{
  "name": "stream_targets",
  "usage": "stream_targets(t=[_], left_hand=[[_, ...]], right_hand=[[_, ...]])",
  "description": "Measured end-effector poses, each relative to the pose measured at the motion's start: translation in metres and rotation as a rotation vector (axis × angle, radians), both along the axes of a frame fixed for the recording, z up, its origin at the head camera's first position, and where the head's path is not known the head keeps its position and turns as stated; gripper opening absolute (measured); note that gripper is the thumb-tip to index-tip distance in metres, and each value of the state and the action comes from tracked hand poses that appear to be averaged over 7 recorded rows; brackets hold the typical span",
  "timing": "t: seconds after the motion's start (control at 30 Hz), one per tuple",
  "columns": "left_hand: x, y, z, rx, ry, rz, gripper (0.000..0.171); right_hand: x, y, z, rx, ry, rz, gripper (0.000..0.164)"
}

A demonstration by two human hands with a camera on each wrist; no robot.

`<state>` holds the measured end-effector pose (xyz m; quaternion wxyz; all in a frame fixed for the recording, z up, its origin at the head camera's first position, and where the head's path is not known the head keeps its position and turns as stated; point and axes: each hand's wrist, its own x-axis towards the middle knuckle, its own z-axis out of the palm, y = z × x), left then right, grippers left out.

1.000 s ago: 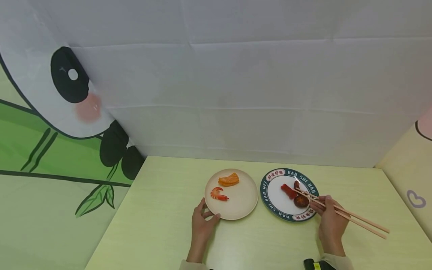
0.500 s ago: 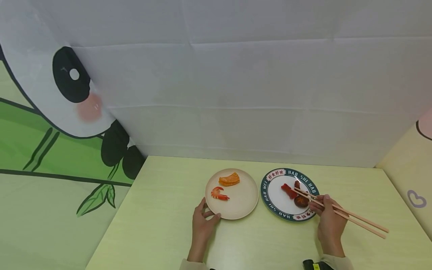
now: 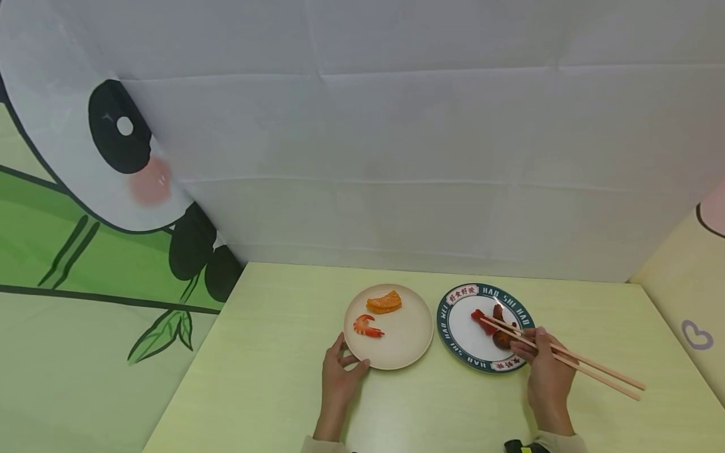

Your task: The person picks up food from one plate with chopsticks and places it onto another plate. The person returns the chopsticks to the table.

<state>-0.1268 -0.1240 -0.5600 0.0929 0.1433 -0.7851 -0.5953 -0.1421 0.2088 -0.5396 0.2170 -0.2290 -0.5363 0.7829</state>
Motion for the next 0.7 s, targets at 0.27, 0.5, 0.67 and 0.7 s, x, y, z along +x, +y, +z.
stream_targets(t=[0.27,0.5,0.67,0.7], left_hand=[[0.000,-0.001,0.000,0.009,0.006,-0.008,0.079],[-0.001,-0.001,-0.001,0.015,0.012,-0.017,0.078],[0.000,0.000,0.000,0.018,0.014,-0.021,0.079],[0.000,0.000,0.000,0.018,0.015,-0.021,0.079]], right_hand=[[0.000,-0.004,-0.003,0.047,0.061,0.010,0.036],[-0.004,-0.004,-0.012,0.061,0.007,0.032,0.047],[-0.002,-0.007,-0.014,0.106,0.058,0.071,0.053],[-0.002,-0.007,-0.014,0.112,0.065,0.074,0.053]])
